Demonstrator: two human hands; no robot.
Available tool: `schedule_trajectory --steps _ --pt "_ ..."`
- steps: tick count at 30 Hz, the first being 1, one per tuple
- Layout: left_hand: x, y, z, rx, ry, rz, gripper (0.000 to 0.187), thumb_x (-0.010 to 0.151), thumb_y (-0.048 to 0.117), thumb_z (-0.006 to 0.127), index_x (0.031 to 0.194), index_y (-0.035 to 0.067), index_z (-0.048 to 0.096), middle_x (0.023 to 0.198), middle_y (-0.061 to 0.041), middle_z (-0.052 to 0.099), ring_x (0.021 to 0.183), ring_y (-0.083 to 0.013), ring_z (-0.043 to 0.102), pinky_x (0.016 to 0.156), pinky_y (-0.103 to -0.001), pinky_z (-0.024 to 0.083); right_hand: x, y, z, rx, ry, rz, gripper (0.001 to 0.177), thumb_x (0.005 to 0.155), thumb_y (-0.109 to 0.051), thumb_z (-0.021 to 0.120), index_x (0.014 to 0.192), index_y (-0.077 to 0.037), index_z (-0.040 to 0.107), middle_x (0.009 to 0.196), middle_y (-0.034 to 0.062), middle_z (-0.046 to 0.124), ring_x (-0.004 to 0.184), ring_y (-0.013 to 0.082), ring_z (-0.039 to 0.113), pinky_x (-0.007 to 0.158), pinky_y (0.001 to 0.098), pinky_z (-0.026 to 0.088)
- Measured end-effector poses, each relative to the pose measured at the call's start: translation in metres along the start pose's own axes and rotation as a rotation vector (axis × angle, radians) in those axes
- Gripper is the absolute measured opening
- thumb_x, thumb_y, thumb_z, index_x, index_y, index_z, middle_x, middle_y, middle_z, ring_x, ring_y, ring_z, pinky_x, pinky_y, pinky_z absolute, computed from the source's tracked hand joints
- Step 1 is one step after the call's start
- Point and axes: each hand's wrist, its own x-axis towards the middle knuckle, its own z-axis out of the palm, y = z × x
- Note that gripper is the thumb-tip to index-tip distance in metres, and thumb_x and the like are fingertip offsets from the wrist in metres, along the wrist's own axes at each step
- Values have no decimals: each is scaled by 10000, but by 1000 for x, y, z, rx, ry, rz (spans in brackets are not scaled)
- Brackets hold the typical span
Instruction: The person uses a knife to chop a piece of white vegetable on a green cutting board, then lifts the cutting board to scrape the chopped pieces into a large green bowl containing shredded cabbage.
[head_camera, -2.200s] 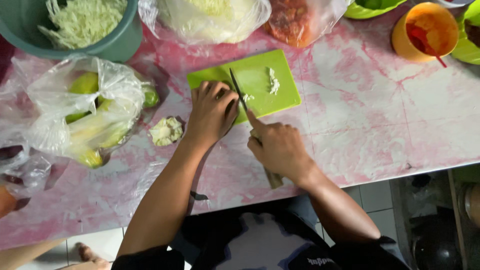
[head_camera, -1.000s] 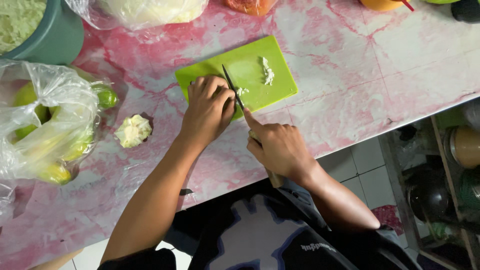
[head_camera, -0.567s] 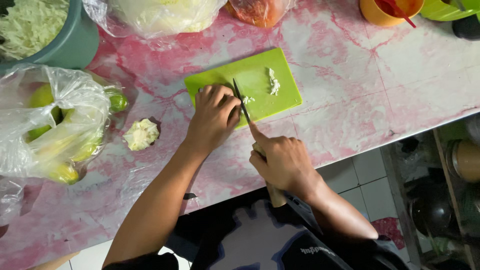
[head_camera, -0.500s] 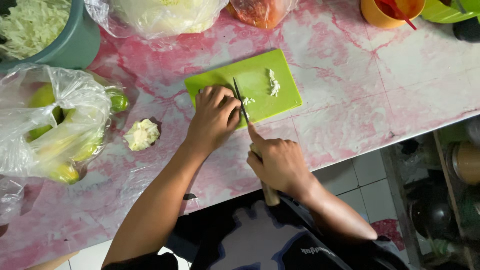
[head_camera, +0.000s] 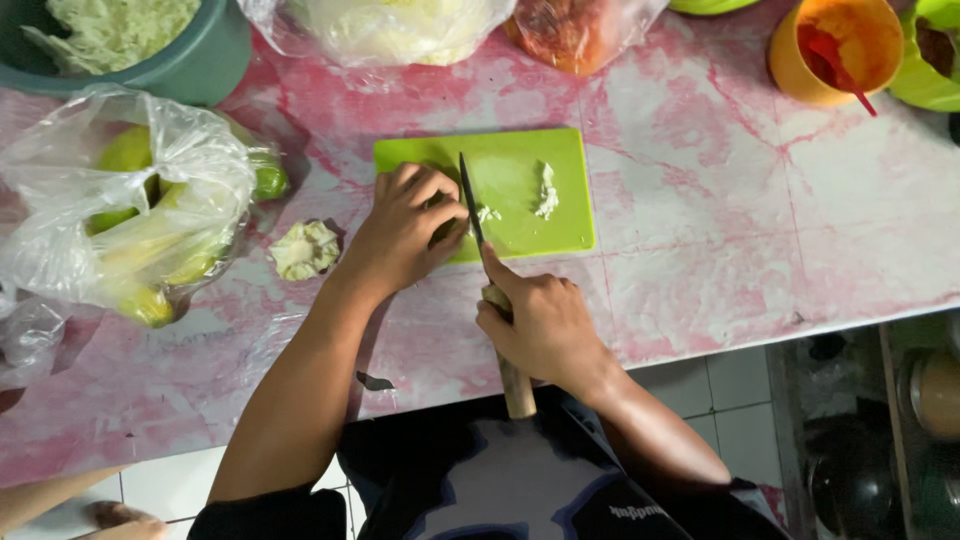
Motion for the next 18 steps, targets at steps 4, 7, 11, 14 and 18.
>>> schedule_trajectory --steps 4,7,11,14,18 --pt "-2 -3 -3 -7 -9 -1 166 839 166 799 974 106 723 1141 -31 606 1195 -298 507 1034 -470 371 1 -2 3 11 -10 -42 640 863 -237 708 1431 11 552 724 118 711 624 331 702 636 456 562" --pt "-2 -6 -2 -22 0 -30 148 850 160 799 964 108 721 1142 -18 610 1209 -288 510 1055 -460 375 10 -6 13 4 20 -53 661 853 -219 686 1440 43 532 725 103 725 620 344 692 624 471 548" --pt "-3 -7 2 -42 1 -31 166 844 153 798 984 103 723 1145 -35 607 1193 -303 502 1029 -476 373 10 -5 6 -113 -69 31 677 850 -280 714 1453 -24 544 637 168 679 570 369 681 637 483 557" --pt "-4 -5 4 -55 5 -46 162 841 141 790 974 98 709 1139 -46 600 1188 -307 502 1027 -477 379 4 -7 7 -81 -42 35 647 842 -284 714 1428 -49 573 631 157 683 587 370 686 658 492 559" --pt "-2 -5 2 -52 -7 -28 185 769 134 790 918 99 685 1105 -53 591 1188 -328 497 1040 -489 375 11 -4 10 -119 -32 32 684 853 -278 705 1472 -42 532 649 178 686 575 400 678 621 515 551"
